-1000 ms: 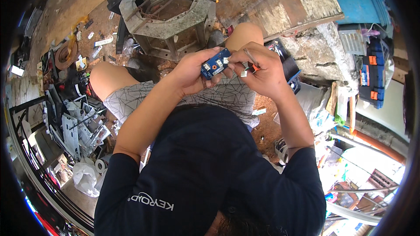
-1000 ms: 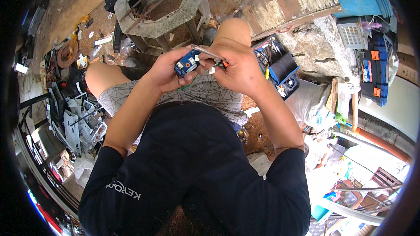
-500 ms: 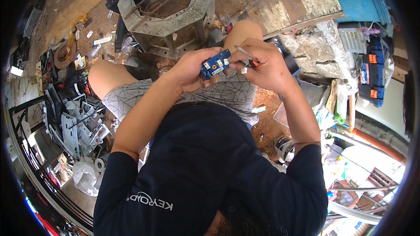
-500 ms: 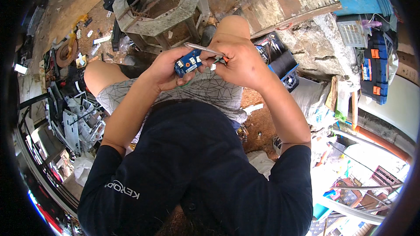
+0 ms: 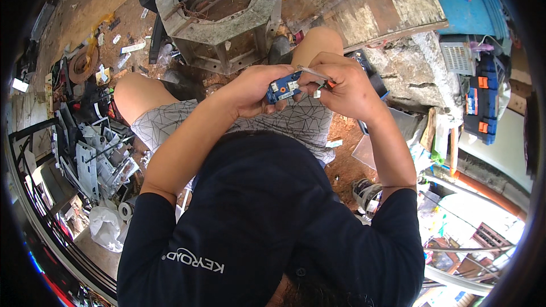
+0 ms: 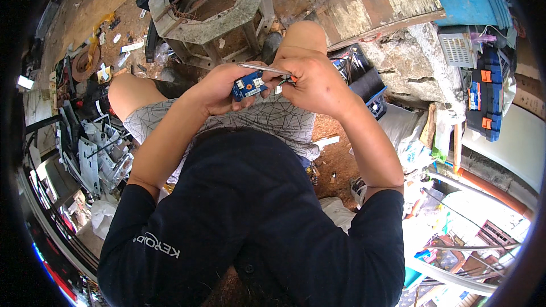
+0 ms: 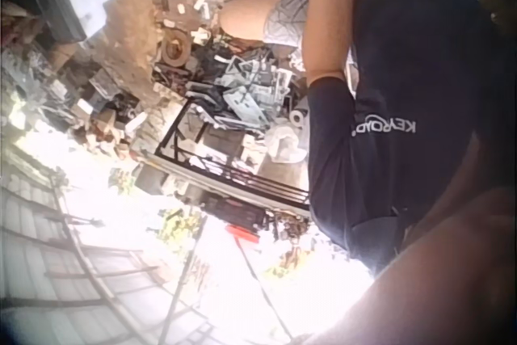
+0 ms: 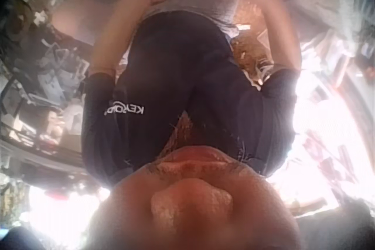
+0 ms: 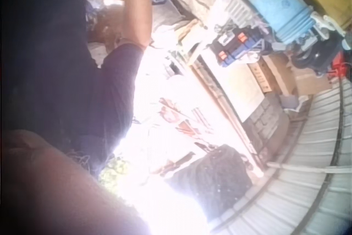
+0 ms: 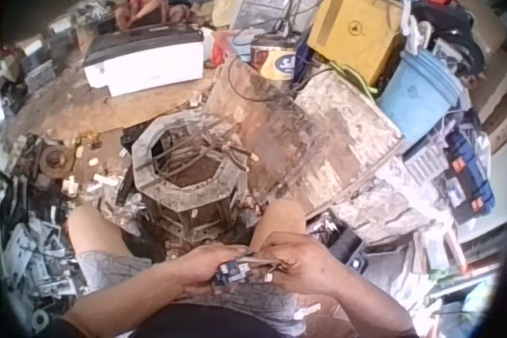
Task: The person disassembles an electronic device using a screwdriver to remove screws and extract internal circuit boards and components from the metal housing.
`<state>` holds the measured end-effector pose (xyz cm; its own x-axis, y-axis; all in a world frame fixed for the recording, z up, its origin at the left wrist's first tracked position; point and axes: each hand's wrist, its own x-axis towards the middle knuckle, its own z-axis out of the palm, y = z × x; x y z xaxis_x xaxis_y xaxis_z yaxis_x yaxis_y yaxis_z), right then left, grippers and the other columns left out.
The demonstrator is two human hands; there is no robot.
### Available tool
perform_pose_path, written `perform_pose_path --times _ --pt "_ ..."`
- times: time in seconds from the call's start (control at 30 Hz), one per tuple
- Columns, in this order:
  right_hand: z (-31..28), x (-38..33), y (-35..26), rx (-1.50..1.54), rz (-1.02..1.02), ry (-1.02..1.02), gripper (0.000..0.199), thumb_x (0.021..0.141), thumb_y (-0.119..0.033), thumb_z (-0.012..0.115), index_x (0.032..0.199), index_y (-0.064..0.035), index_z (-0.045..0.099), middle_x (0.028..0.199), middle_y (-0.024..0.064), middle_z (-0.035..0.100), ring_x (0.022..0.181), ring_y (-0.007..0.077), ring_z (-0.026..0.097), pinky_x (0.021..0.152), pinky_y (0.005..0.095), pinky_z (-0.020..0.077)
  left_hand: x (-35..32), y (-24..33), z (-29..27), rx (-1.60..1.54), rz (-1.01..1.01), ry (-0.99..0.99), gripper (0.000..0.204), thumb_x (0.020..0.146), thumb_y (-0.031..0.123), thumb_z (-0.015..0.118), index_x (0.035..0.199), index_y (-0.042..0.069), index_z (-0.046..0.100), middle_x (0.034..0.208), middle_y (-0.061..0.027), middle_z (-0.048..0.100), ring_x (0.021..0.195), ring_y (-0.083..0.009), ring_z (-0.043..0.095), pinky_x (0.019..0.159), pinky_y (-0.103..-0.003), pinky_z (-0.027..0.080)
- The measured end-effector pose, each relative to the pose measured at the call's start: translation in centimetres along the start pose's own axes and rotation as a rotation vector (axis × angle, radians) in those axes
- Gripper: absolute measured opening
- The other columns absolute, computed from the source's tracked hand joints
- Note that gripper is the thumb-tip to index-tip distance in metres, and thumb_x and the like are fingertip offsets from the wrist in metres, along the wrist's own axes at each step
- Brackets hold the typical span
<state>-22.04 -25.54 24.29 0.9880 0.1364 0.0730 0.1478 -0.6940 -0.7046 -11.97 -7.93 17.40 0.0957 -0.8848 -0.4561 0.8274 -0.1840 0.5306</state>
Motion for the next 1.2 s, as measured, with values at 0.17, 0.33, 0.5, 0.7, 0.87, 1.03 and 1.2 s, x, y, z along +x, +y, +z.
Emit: perform_pose_path --times 0.17,0.33,0.5,0.7,0.87,1.03,1.2 --pt "0.0 0.1 0.0 0.014 -0.007 -0.01 0.031 0.064 0.014 0.063 0.088 -0.0042 0.069 0.081 0.0071 0.062 0.074 0.0216 0.063 0.066 0.0315 0.0498 0.3 -0.4 -0.7 -0.007 0.018 -0.051 0.039 0.1 0.031 0.041 0.116 -0.001 0.055 0.087 -0.0145 0.061 0.047 -0.0085 0.052 0.033 -0.018 0.037" --pt "0.0 0.1 -0.2 0.013 -0.005 0.002 0.028 0.065 0.012 0.066 0.087 -0.0041 0.068 0.08 0.0069 0.062 0.074 0.0217 0.063 0.065 0.0318 0.0496 0.3 -0.2 -0.4 -0.022 -0.008 -0.028 0.038 0.1 0.031 0.041 0.116 0.0 0.055 0.087 -0.0137 0.061 0.046 -0.0091 0.052 0.033 -0.018 0.036" --pt "-0.1 0.0 -0.6 -0.039 0.001 0.118 0.02 0.069 0.004 0.076 0.085 -0.0046 0.069 0.079 0.0065 0.064 0.072 0.0198 0.062 0.065 0.0296 0.0489 0.1 -0.2 -0.8 -0.054 0.037 0.033 0.049 0.102 0.042 0.039 0.125 0.001 0.052 0.094 -0.0114 0.063 0.054 -0.0131 0.057 0.044 -0.022 0.044" --pt "3.2 -1.4 -1.2 0.225 0.077 0.463 0.014 0.077 -0.001 0.077 0.087 -0.0012 0.067 0.085 0.005 0.064 0.071 0.0117 0.059 0.062 0.0264 0.0463 1.2 -0.3 0.6 -0.333 0.464 -0.065 0.049 0.103 0.041 0.034 0.141 0.01 0.037 0.115 -0.0097 0.06 0.097 -0.0201 0.063 0.076 -0.033 0.053" --pt "4.2 -2.3 -0.3 0.574 0.251 0.603 0.015 0.08 0.001 0.075 0.092 0.0001 0.066 0.087 0.002 0.062 0.074 0.0067 0.054 0.066 0.0217 0.0442 0.9 0.1 1.0 -0.328 0.509 -0.092 0.044 0.104 0.04 0.032 0.134 0.01 0.043 0.117 -0.0116 0.056 0.101 -0.0237 0.063 0.087 -0.038 0.055" --pt "4.0 -3.0 1.1 0.642 0.128 0.62 0.015 0.081 0.003 0.073 0.092 -0.0001 0.064 0.087 0.0026 0.061 0.076 0.0073 0.055 0.068 0.0218 0.0445 0.9 0.0 0.9 -0.322 0.53 -0.12 0.045 0.103 0.04 0.033 0.133 0.008 0.044 0.116 -0.0113 0.056 0.1 -0.0242 0.063 0.088 -0.04 0.055" --pt "4.1 -3.0 1.0 0.662 0.117 0.62 0.015 0.081 0.004 0.072 0.093 0.0004 0.064 0.088 0.0041 0.06 0.078 0.009 0.056 0.071 0.0228 0.0458 1.1 -0.1 0.2 -0.362 0.505 -0.199 0.046 0.103 0.04 0.034 0.133 0.007 0.044 0.113 -0.0112 0.058 0.1 -0.0245 0.063 0.086 -0.04 0.055"
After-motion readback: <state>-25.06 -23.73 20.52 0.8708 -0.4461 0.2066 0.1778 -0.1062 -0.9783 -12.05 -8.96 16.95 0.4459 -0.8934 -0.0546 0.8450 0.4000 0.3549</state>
